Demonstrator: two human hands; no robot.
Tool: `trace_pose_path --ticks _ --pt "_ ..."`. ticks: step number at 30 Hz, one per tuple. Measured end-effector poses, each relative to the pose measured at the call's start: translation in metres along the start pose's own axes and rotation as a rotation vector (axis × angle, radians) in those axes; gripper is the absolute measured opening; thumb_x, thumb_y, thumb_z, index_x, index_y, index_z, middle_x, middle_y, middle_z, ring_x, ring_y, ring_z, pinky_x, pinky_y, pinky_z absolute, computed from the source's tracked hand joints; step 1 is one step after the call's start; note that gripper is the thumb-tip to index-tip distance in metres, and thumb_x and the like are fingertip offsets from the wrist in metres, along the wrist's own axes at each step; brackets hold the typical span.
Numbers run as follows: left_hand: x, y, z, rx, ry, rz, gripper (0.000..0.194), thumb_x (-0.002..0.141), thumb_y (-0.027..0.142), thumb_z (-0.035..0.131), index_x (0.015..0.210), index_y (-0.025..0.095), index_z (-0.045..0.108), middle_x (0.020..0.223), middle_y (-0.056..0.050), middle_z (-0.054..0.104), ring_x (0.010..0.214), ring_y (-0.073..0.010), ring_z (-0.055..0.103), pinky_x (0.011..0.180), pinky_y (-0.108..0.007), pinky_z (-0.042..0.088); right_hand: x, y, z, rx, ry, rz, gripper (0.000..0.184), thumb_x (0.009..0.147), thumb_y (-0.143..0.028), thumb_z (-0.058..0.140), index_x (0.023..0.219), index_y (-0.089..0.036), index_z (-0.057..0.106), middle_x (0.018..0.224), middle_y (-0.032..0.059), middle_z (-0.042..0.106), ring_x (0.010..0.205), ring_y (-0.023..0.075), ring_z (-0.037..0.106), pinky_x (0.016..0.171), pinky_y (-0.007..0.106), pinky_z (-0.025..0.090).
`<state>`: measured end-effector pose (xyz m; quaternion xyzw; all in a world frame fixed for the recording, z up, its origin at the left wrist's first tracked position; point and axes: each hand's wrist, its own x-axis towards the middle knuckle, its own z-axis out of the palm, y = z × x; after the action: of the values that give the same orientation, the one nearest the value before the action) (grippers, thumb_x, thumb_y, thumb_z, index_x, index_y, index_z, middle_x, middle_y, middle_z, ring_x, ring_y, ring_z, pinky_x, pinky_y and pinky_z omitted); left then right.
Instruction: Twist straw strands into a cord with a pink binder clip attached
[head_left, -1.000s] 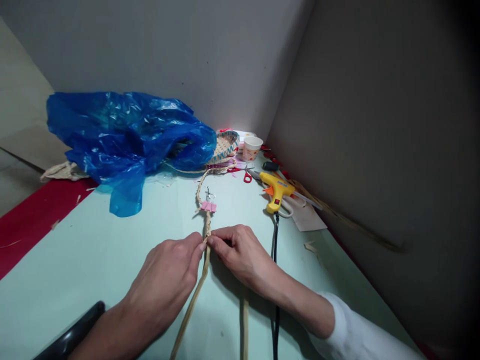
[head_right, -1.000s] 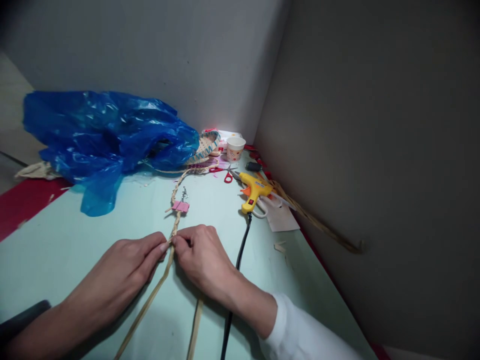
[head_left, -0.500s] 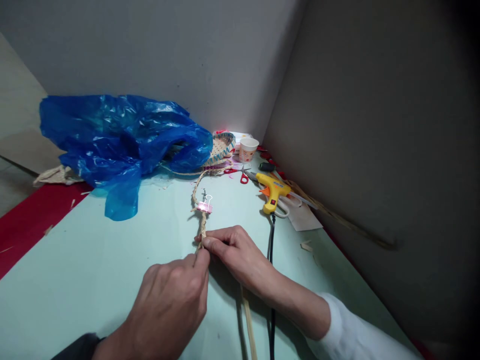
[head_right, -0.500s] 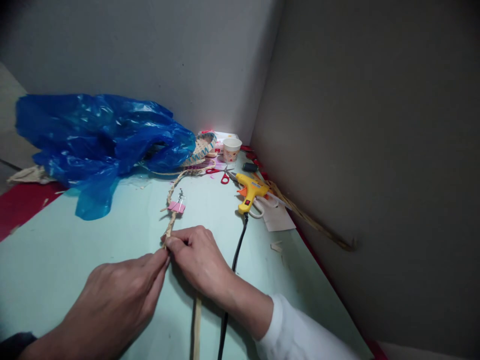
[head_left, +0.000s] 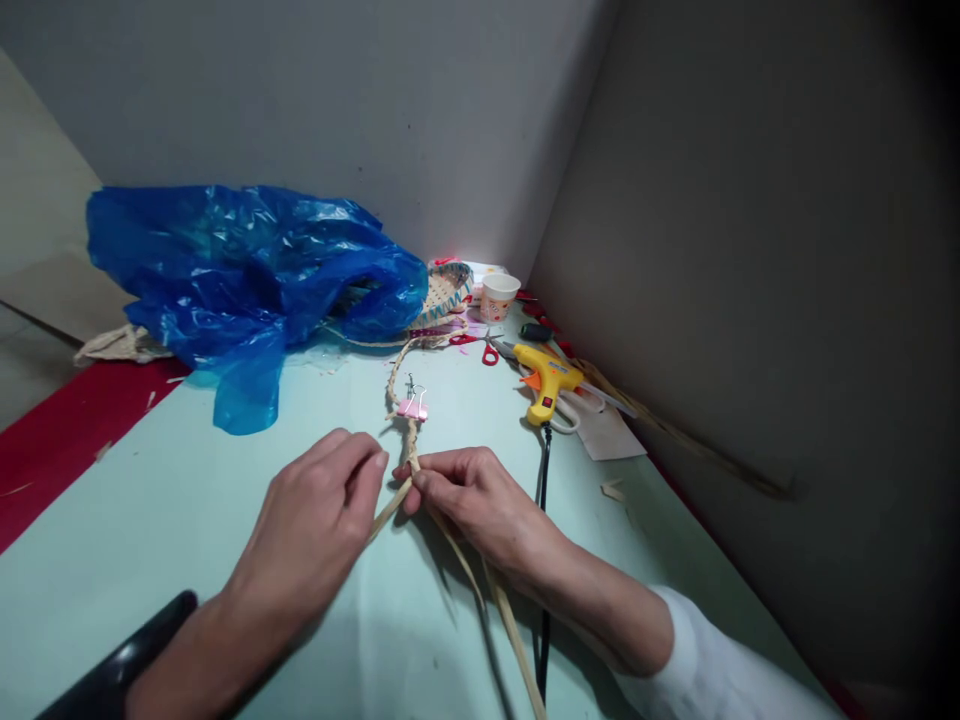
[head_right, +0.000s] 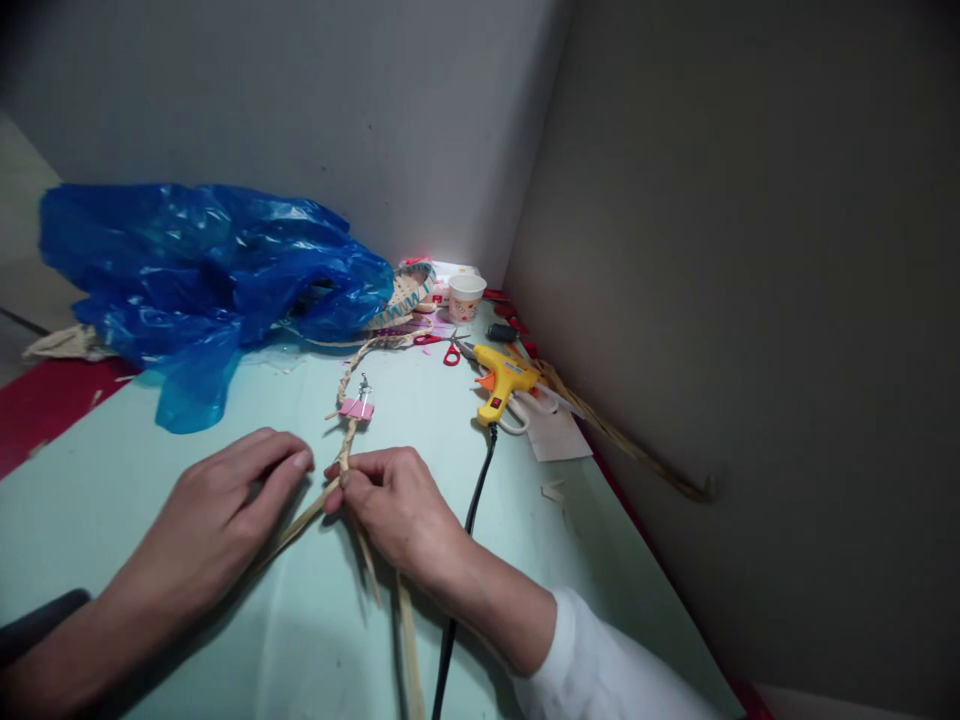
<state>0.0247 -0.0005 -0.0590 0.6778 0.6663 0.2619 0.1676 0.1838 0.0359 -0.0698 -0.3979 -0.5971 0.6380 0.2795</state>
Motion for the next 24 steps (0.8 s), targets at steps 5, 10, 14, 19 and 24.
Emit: trace_pose_path --ticks 5,10,14,19,24 --pt "0.013 -0.006 0.008 -0.771 -0.42 -0.227 0.019 0.09 0.038 0.047 0.085 0.02 0.053 0.067 0.003 0.055 0.052 -0.0106 0.046 0.051 -0.024 0.034 0.001 0.002 -0.001 0.04 -0.102 -0.085 0.029 0.089 -0.021 0.047 0.069 -0.013 0.066 0.052 -0.0043 0.044 0.052 0.0092 0.033 0.057 0.021 0.031" --pt "0.011 -0.01 0.015 -0.935 -0.524 -0.385 0.021 0.089 0.039 0.052 0.082 0.019 0.05 0.063 0.007 0.044 0.044 -0.0039 0.016 0.039 -0.021 0.009 0.001 -0.002 -0.008 -0.213 -0.1 -0.086 0.027 0.09 -0.017 0.047 0.071 -0.013 0.064 0.06 -0.003 0.05 0.056 0.0085 0.037 0.057 0.019 0.031" --pt "0.01 -0.008 0.013 -0.987 -0.516 -0.428 0.019 0.086 0.038 0.056 0.087 0.019 0.053 0.057 0.009 0.037 0.045 -0.0045 0.015 0.04 -0.021 0.007 -0.005 -0.007 -0.009 -0.489 -0.094 -0.171 0.027 0.095 -0.018 0.042 0.079 -0.014 0.064 0.072 0.0007 0.065 0.064 0.0095 0.051 0.063 0.02 0.035" --pt "0.008 -0.003 0.012 -0.855 -0.432 -0.459 0.022 0.081 0.038 0.059 0.087 0.016 0.06 0.047 0.011 0.03 0.042 -0.0057 0.016 0.041 -0.023 0.008 -0.013 -0.012 -0.001 -1.078 0.022 -0.127 0.02 0.093 -0.021 0.047 0.083 -0.016 0.063 0.063 0.0042 0.064 0.05 0.012 0.047 0.051 0.028 0.022" --pt "0.005 -0.001 0.015 -0.723 -0.334 -0.413 0.026 0.081 0.032 0.054 0.061 0.016 0.058 0.048 0.005 0.045 0.043 -0.0063 0.028 0.043 -0.022 0.017 -0.019 -0.016 0.003 -1.306 0.07 -0.23 0.015 0.089 -0.018 0.05 0.08 -0.017 0.062 0.071 0.0064 0.067 0.056 0.0156 0.057 0.053 0.031 0.022"
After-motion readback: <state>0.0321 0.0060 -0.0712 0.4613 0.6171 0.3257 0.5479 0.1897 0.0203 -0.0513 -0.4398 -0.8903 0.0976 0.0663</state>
